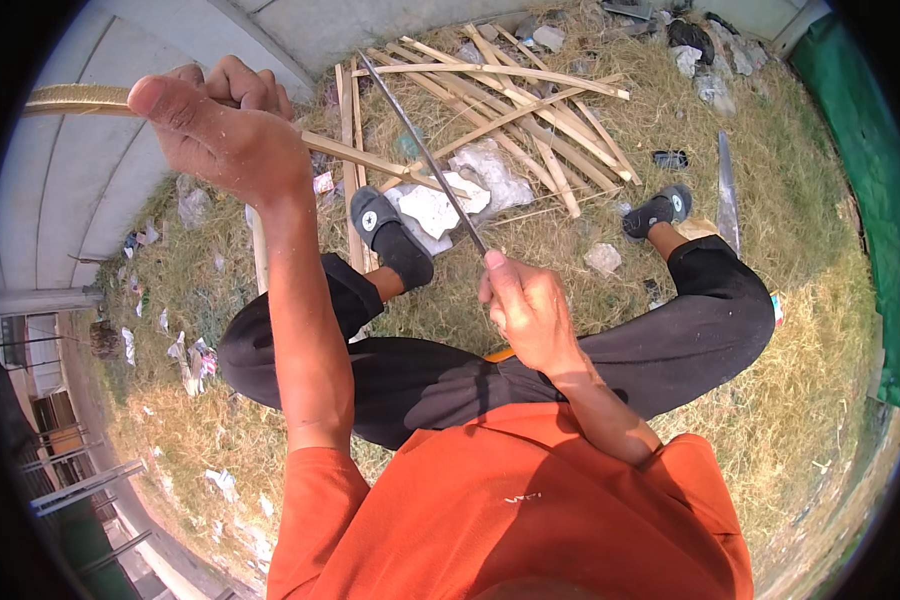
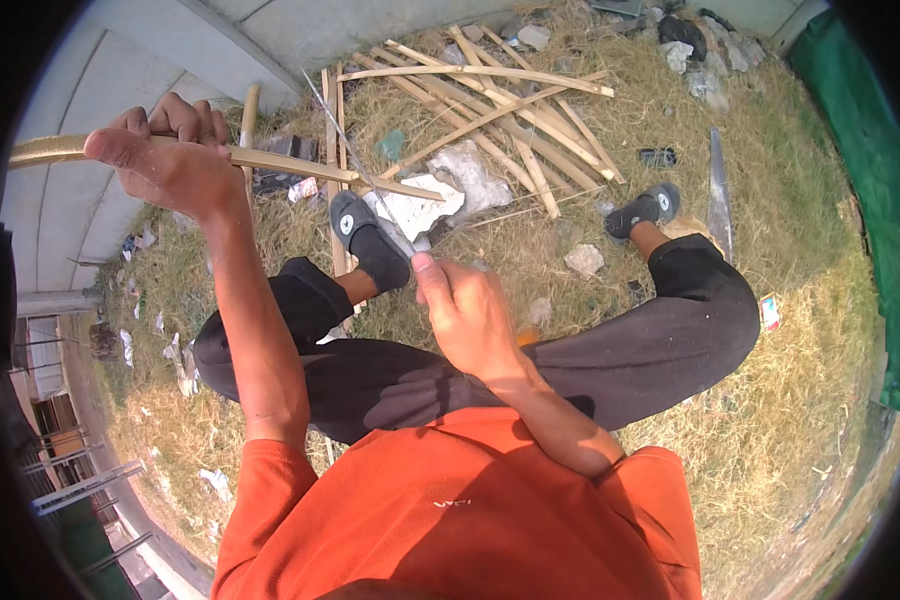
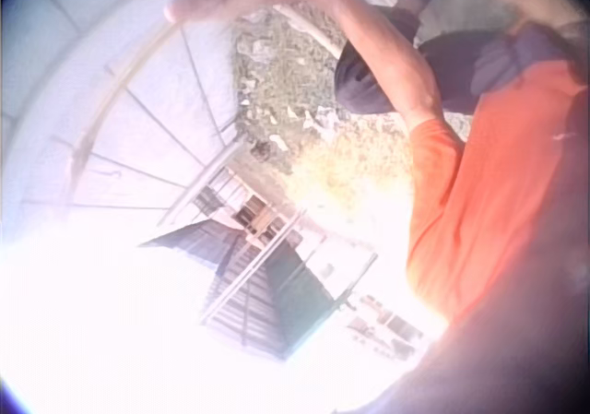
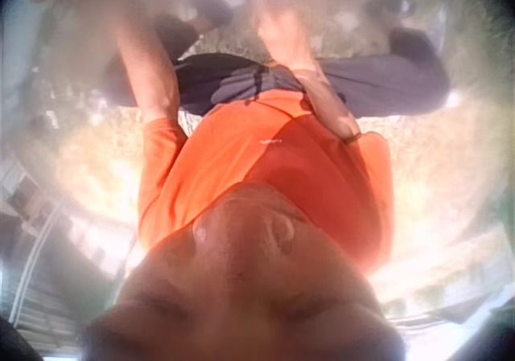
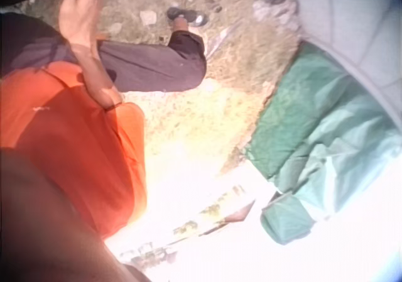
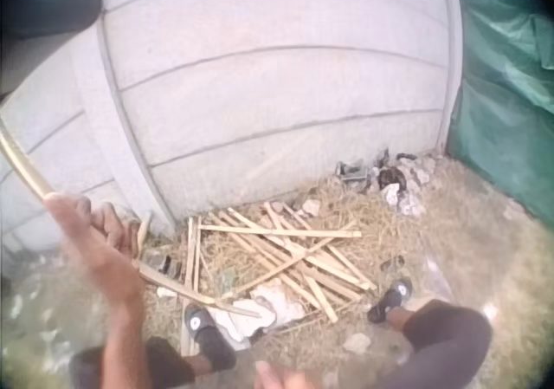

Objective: The person sits cross-legged on the ground and uses a knife to sharpen the ends of bamboo sticks. They repeatedly pick up sticks, shave the ends to a point, and place them aside.

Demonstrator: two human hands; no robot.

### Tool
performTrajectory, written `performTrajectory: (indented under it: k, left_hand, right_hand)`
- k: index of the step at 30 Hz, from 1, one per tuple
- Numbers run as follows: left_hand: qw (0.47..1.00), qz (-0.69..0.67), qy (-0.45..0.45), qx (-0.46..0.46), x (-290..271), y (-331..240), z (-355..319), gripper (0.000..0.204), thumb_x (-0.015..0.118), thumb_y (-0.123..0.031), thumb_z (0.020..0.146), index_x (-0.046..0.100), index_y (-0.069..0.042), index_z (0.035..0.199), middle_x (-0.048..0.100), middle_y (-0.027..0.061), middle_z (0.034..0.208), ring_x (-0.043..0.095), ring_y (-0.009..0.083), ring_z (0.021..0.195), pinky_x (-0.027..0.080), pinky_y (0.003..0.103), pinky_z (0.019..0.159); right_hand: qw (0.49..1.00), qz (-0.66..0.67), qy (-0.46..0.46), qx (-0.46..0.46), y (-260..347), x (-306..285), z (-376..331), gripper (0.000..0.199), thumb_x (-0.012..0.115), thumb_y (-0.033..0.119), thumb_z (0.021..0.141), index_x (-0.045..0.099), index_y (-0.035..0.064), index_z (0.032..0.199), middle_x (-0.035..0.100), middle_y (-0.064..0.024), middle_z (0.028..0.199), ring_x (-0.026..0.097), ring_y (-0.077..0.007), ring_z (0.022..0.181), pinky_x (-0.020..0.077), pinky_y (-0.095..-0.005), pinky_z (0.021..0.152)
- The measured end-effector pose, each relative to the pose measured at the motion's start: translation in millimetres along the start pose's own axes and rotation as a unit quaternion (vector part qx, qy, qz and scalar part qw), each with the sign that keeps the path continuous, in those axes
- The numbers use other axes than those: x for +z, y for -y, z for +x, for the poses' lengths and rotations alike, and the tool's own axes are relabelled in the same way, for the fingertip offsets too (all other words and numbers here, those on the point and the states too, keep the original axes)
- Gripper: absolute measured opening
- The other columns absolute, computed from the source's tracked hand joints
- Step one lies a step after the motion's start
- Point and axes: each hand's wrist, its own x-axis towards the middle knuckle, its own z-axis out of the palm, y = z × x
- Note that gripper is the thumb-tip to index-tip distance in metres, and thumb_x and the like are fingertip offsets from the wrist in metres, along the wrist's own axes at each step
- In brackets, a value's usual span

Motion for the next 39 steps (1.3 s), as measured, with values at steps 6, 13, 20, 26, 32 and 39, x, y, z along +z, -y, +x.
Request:
performTrajectory:
  k: [6, 13, 20, 26, 32, 39]
  left_hand:
    - [1.000, 0.009, 0.020, 0.005, -5.8, 5.8, 1.3, 0.062, 0.030, -0.070, 0.093, 0.018, -0.014, 0.068, 0.019, -0.0041, 0.051, 0.016, 0.0051, 0.042, 0.014, 0.024, 0.037]
    - [1.000, -0.007, 0.016, -0.016, 6.0, 6.2, -2.1, 0.064, 0.030, -0.073, 0.091, 0.019, -0.014, 0.070, 0.017, -0.0034, 0.051, 0.017, 0.0059, 0.042, 0.014, 0.024, 0.036]
    - [0.999, 0.004, 0.003, -0.033, -0.2, 21.1, 0.5, 0.065, 0.028, -0.076, 0.089, 0.021, -0.013, 0.072, 0.018, -0.0030, 0.052, 0.019, 0.0070, 0.042, 0.016, 0.024, 0.036]
    - [0.998, 0.028, 0.056, -0.032, 1.7, 8.3, 10.9, 0.069, 0.026, -0.079, 0.086, 0.029, -0.010, 0.081, 0.023, 0.0025, 0.050, 0.019, 0.0107, 0.041, 0.021, 0.026, 0.037]
    - [0.997, 0.046, 0.057, -0.014, 5.8, 11.6, 15.4, 0.069, 0.027, -0.079, 0.086, 0.029, -0.010, 0.083, 0.024, 0.0032, 0.051, 0.020, 0.0113, 0.042, 0.020, 0.025, 0.039]
    - [0.997, 0.027, 0.063, -0.033, 5.7, 7.0, 9.3, 0.070, 0.028, -0.079, 0.086, 0.028, -0.010, 0.080, 0.023, 0.0025, 0.051, 0.020, 0.0108, 0.044, 0.018, 0.025, 0.040]
  right_hand:
    - [0.999, 0.003, -0.002, -0.034, 24.3, 2.5, -6.3, 0.053, 0.041, 0.042, 0.101, 0.057, -0.0017, 0.075, 0.042, -0.0013, 0.049, 0.041, -0.0093, 0.044, 0.0318, -0.0271, 0.045]
    - [0.977, -0.194, -0.022, -0.084, -27.8, -3.1, 11.3, 0.050, 0.043, 0.035, 0.099, 0.055, -0.0026, 0.068, 0.050, -0.0100, 0.053, 0.051, -0.0214, 0.049, 0.0377, -0.0385, 0.053]
    - [0.996, 0.060, -0.005, -0.064, 52.9, -27.3, -1.0, 0.045, 0.044, 0.031, 0.100, 0.058, -0.0019, 0.072, 0.050, -0.0087, 0.052, 0.050, -0.0181, 0.048, 0.0386, -0.0329, 0.048]
    - [0.999, -0.038, 0.012, 0.021, 18.9, -21.5, -1.6, 0.046, 0.044, 0.034, 0.101, 0.057, -0.0007, 0.073, 0.047, -0.0050, 0.050, 0.046, -0.0142, 0.046, 0.0355, -0.0312, 0.047]
    - [0.995, 0.051, 0.034, 0.073, -8.0, -9.8, -15.6, 0.045, 0.041, 0.031, 0.103, 0.055, 0.0001, 0.073, 0.040, 0.0008, 0.050, 0.036, -0.0059, 0.045, 0.0274, -0.0259, 0.043]
    - [0.999, -0.013, -0.026, -0.021, 32.2, -23.7, -18.7, 0.044, 0.049, 0.031, 0.098, 0.057, -0.0019, 0.069, 0.050, -0.0146, 0.052, 0.050, -0.0278, 0.045, 0.0391, -0.0356, 0.049]
